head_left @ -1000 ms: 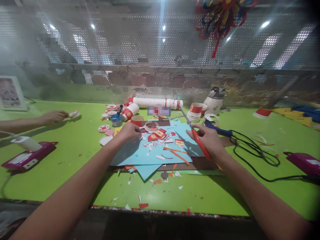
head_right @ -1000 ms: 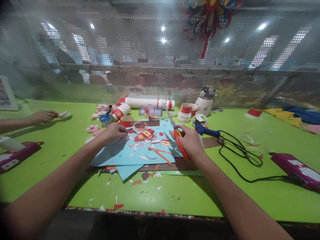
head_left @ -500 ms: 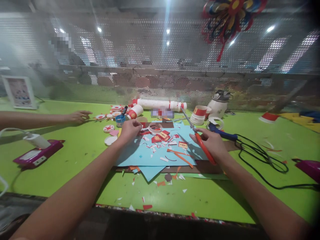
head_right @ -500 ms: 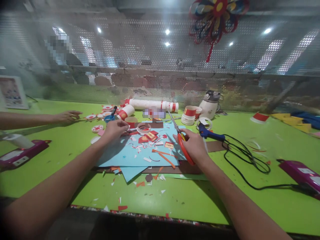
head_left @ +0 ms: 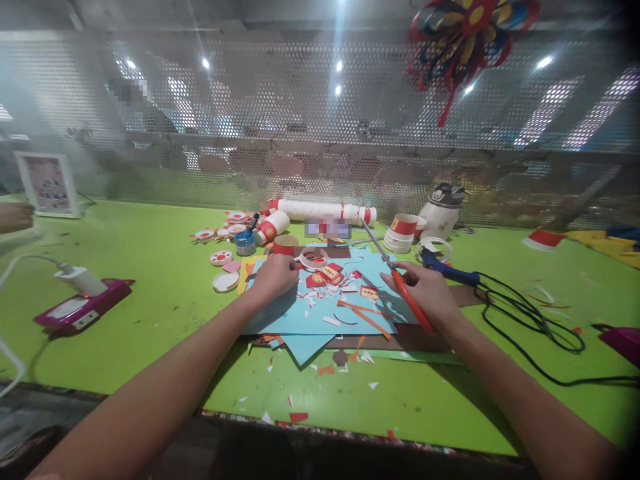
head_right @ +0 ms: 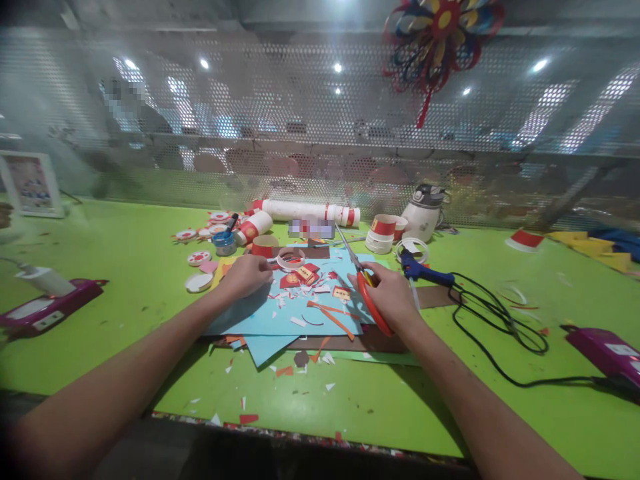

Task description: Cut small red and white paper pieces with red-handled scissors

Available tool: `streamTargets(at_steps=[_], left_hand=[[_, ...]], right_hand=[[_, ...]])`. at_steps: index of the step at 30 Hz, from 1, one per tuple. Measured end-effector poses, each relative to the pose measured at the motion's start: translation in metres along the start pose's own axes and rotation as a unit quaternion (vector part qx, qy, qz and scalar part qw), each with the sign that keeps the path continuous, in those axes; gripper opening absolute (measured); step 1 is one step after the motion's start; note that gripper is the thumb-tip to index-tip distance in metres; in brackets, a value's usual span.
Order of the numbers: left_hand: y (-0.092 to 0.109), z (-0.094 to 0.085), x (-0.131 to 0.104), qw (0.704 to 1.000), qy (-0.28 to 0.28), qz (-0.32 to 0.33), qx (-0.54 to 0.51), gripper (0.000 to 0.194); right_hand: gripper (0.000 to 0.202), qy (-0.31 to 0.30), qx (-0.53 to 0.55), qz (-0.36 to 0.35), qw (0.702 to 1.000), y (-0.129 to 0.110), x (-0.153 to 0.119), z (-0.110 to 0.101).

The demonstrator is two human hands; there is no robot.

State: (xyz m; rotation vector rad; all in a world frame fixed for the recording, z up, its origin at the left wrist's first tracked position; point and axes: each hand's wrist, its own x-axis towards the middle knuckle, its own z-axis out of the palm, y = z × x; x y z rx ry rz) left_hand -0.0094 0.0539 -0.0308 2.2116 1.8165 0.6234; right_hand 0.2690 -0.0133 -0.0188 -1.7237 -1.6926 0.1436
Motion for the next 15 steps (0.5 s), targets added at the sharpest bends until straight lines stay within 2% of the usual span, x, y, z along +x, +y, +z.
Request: streamTargets(at_steps=[9,12,15], left_hand=[[-0.004,-0.011,-0.001,0.999,-0.015,0.004,0.034,0.020],[-0.007,-0.017,0.001,0.999,-0.017,0.002,0.042,0.018],[-0.009,-0.022,0.002,0.998,-0.043,0.014,0.044,0.013]], right_hand=[[0.048,0.005,0.000,0.003,1.000,-0.004,-0.002,-0.004],[0.049,0.010,-0.001,0.004,1.000,-0.004,-0.002,-0.005],[0.046,0.012,-0.002,-0.001,1.000,-0.004,-0.002,-0.004]])
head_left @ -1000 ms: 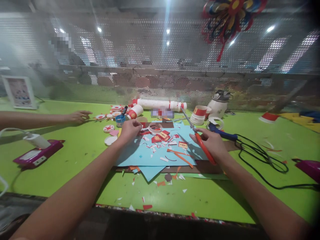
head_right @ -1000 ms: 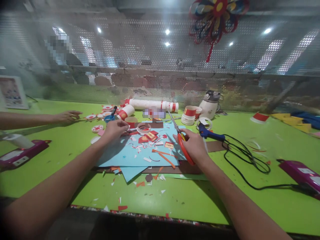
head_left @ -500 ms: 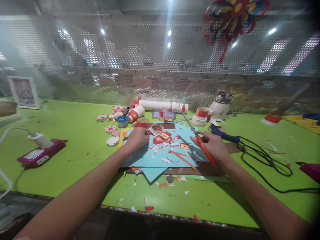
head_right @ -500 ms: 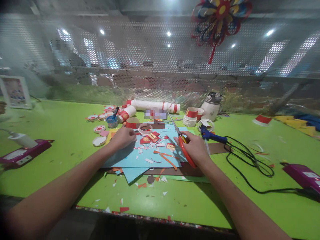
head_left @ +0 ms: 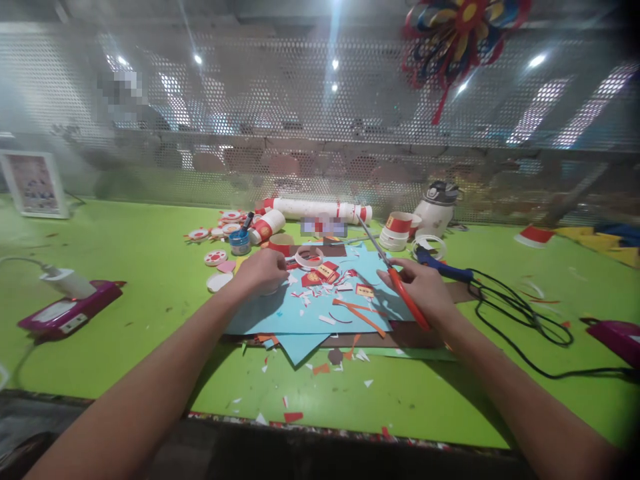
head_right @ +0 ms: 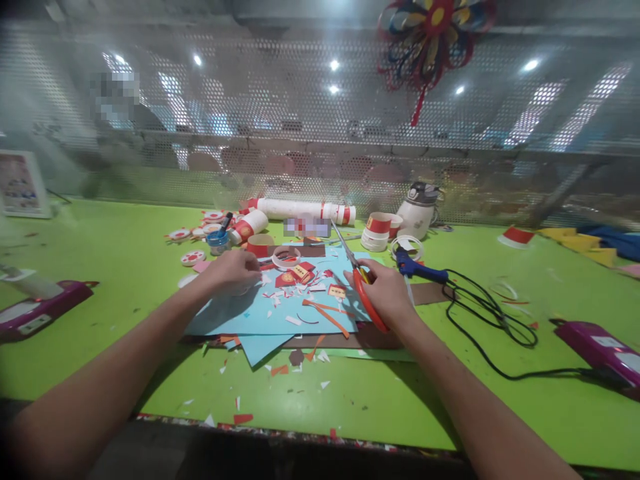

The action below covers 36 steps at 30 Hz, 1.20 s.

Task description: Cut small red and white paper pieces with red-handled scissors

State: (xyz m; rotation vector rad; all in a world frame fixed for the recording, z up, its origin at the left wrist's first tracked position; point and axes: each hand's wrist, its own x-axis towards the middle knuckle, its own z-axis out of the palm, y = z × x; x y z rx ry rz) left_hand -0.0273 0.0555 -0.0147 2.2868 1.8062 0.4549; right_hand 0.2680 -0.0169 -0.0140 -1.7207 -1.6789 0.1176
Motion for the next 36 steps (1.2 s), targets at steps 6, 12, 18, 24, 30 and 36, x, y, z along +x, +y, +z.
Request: streamTargets(at_steps=[6,12,18,24,30,36], left_hand=[[0.000,0.004,-0.001,0.998,-0.044,0.048,0.002,0.007],[0.001,0.011,0.001,0.998,-0.031,0.050,0.017,0.005],[0.005,-0.010,-0.003,0.999,-0.005,0.028,0.025,0.013],[0.019,-0.038,-0.016,0.987,0.125,0.027,0.097,0.027],[0.060,-0.008,-0.041,0.969,-0.023,0.242,0.045,0.019],[0.062,0.009,-0.049,0.936,-0.114,0.333,0.026,0.021]], right_hand=[[0.045,0.001,-0.001,-0.008,1.000,0.004,0.001,0.000],[0.044,-0.003,0.009,-0.004,1.000,0.001,0.000,0.001],[0.045,0.000,0.011,-0.006,1.000,0.001,0.000,0.000],[0.044,-0.006,0.015,0.003,1.000,-0.002,-0.002,-0.001],[0.038,-0.026,0.001,0.006,1.000,0.001,-0.001,0.003],[0.032,-0.032,-0.018,-0.003,0.999,0.003,0.000,0.001]])
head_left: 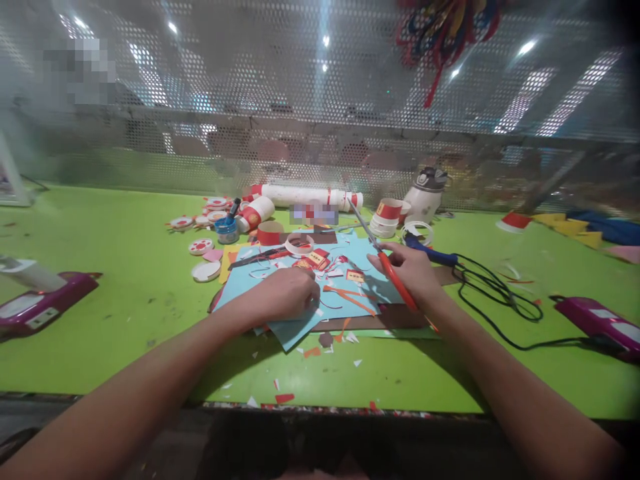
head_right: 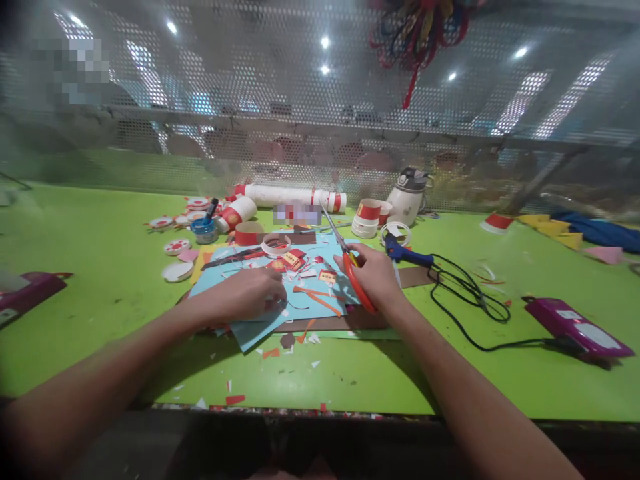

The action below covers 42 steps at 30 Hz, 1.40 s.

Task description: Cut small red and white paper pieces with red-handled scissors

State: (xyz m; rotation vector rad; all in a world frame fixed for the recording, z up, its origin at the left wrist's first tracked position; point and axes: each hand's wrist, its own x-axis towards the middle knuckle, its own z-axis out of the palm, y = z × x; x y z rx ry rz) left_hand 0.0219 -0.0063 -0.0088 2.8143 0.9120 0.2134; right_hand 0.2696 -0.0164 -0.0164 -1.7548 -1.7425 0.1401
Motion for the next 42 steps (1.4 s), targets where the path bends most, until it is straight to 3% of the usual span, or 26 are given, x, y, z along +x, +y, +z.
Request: streamTargets(at_steps=[9,23,26,29,36,42], left_hand=[[0.017,-0.007,-0.005,0.997,-0.052,0.029,0.057,0.019],[0.015,0.005,-0.009,0.987,0.004,0.056,0.150,0.016],[0.013,-0.003,-0.012,0.988,0.031,0.061,0.139,0.016],[0.008,-0.010,-0.012,0.988,0.102,0.046,0.103,0.017],[-0.013,-0.013,-0.004,0.968,0.226,0.072,-0.079,0.016],[-0.010,-0.016,-0.005,0.944,0.288,0.104,-0.122,0.018]], right_hand=[[0.030,-0.012,-0.009,-0.003,1.000,-0.001,0.000,0.000],[0.038,0.020,0.067,0.008,0.998,-0.005,-0.003,-0.003],[0.044,0.044,0.114,0.027,0.992,-0.007,-0.006,-0.004],[0.055,0.062,0.180,0.038,0.981,-0.013,-0.012,-0.003],[0.058,0.042,0.340,0.045,0.938,-0.036,-0.015,-0.013],[0.024,-0.105,0.432,0.020,0.895,-0.062,-0.026,-0.022]])
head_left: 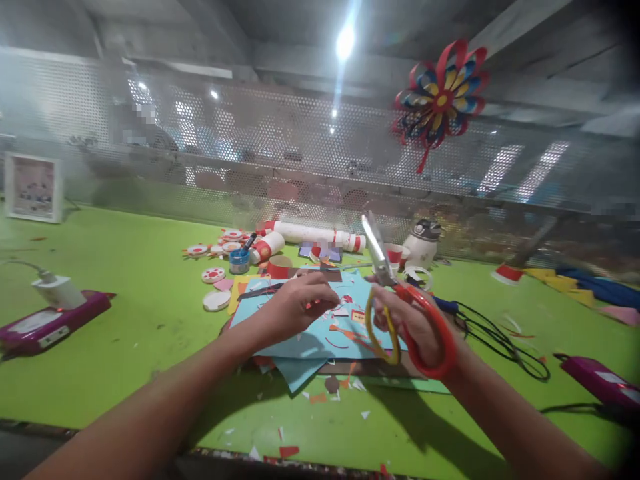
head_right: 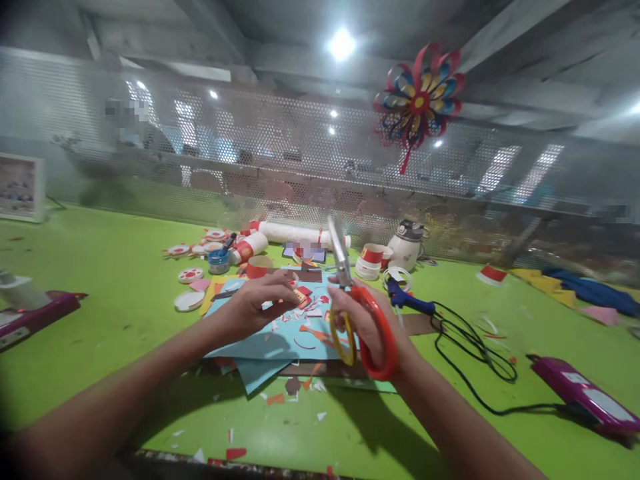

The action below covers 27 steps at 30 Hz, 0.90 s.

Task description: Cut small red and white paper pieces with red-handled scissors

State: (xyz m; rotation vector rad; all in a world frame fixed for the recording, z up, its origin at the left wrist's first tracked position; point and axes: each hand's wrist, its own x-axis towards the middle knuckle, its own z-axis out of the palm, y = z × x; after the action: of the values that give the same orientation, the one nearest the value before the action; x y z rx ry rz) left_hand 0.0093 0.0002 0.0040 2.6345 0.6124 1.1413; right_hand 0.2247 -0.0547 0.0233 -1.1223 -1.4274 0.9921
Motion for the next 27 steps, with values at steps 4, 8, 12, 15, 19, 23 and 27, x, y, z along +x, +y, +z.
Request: streamTargets(at_steps=[4,8,12,15,19,23,27], left_hand=[[0.007,-0.001,-0.001,1.000,0.000,0.028,-0.015,0.020],[0.006,-0.002,-0.003,0.999,0.011,0.033,-0.025,0.020],[0.001,0.002,-0.004,0.998,0.029,0.046,-0.039,0.020],[0.001,0.005,-0.005,0.996,0.033,0.051,-0.063,0.022],[0.011,0.004,-0.003,0.992,0.037,0.020,-0.116,0.021],[0.020,0.000,0.000,0.986,0.052,-0.013,-0.161,0.017],[0.023,-0.001,0.003,0.970,0.066,-0.061,-0.225,0.015]], right_hand=[[0.018,-0.092,0.032,0.031,0.995,-0.005,-0.007,0.019],[0.011,-0.118,0.076,0.039,0.989,-0.002,-0.005,0.030],[0.010,-0.114,0.089,0.024,0.989,0.000,-0.005,0.031],[0.010,-0.117,0.095,0.014,0.988,0.001,-0.007,0.029],[0.026,-0.116,0.130,0.019,0.985,0.004,-0.008,0.028],[0.028,-0.113,0.144,0.011,0.983,0.005,-0.010,0.027],[0.024,-0.104,0.121,-0.020,0.987,0.000,-0.014,0.028]])
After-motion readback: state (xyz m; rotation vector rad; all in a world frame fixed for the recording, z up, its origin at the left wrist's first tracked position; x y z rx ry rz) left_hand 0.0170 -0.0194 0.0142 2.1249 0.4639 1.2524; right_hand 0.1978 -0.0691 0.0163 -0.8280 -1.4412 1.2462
